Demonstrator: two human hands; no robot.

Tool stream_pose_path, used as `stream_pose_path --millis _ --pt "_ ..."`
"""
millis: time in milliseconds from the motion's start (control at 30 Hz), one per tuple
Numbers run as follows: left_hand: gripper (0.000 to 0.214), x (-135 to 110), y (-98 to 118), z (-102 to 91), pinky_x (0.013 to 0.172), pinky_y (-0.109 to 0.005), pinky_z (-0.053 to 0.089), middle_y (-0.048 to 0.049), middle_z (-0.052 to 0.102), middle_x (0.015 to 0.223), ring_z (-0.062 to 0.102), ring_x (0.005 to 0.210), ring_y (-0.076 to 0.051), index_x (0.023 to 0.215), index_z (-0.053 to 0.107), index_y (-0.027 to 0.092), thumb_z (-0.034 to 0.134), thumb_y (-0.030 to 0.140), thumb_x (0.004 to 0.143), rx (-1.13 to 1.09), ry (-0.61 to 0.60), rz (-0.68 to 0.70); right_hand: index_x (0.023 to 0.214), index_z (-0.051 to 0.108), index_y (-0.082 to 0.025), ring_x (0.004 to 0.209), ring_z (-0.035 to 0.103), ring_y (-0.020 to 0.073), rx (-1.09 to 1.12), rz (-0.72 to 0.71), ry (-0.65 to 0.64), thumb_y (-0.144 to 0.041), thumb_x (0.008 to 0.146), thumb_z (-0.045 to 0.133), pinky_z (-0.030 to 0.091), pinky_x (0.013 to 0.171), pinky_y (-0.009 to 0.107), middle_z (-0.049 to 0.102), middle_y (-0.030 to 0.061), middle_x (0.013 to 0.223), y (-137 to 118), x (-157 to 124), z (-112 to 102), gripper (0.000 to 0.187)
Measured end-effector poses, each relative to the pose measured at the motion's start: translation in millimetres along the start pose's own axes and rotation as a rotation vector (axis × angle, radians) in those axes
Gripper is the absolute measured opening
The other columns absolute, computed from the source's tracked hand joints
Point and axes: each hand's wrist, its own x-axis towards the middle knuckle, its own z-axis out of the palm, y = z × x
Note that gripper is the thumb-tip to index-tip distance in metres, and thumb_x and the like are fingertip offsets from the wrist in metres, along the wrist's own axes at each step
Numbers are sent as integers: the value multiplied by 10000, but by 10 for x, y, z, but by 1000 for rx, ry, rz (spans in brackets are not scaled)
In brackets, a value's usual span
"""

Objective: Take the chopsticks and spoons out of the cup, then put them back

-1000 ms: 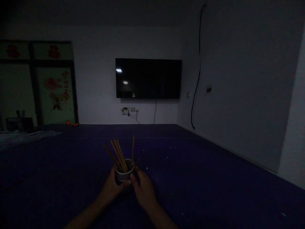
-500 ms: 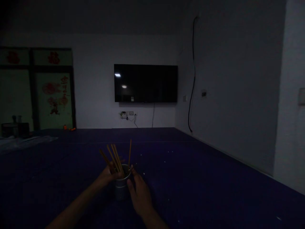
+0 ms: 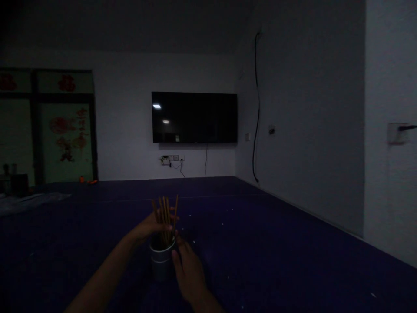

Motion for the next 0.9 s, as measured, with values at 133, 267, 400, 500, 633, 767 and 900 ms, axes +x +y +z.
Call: stream_pose_path --millis 133,267,400,500,633,767,900 --pt "655 77 30 69 754 -370 517 -75 705 912 669 791 -211 1084 562 159 841 225 494 -65 -109 -39 1343 454 -271 1238 463 201 -7 15 -4 -396 947 368 354 1057 381 517 46 1336 -23 -3 -7 424" --pt "602 122 21 155 604 -294 513 -18 684 744 652 617 -162 1069 570 158 824 253 531 -109 -143 -75 1373 409 -271 1269 426 192 -9 26 -12 -404 950 363 335 1069 380 476 51 1374 -10 -10 9 446" --pt "447 152 -23 222 515 -251 485 15 637 607 600 487 -120 985 588 147 778 307 613 -120 -96 -103 1388 383 -268 1291 395 187 -9 14 -14 -393 951 367 318 1080 377 439 43 1405 28 -13 22 455" --pt "357 166 -47 252 521 -252 492 32 595 568 605 503 -124 892 591 141 754 327 635 -172 -67 -88 1393 375 -262 1290 396 192 -24 26 -18 -399 951 367 320 1079 381 446 44 1401 50 -7 11 463" --pt "322 178 -52 273 503 -244 471 50 553 546 585 478 -116 843 572 149 731 355 654 -188 -64 -67 1394 375 -250 1300 382 192 -48 46 -50 -435 954 340 316 1084 384 438 46 1406 75 10 -15 479" --pt "311 182 7 257 519 -228 450 54 534 554 576 500 -108 796 569 150 733 362 639 -198 7 14 1404 356 -251 1306 373 193 -53 57 -48 -449 949 342 310 1088 404 426 46 1414 104 15 -27 496" --pt "294 169 158 163 537 -211 420 54 524 563 560 523 -94 768 580 143 735 357 639 -194 140 138 1411 338 -253 1310 368 194 -34 68 -26 -450 947 348 306 1089 415 394 38 1435 130 13 -22 504"
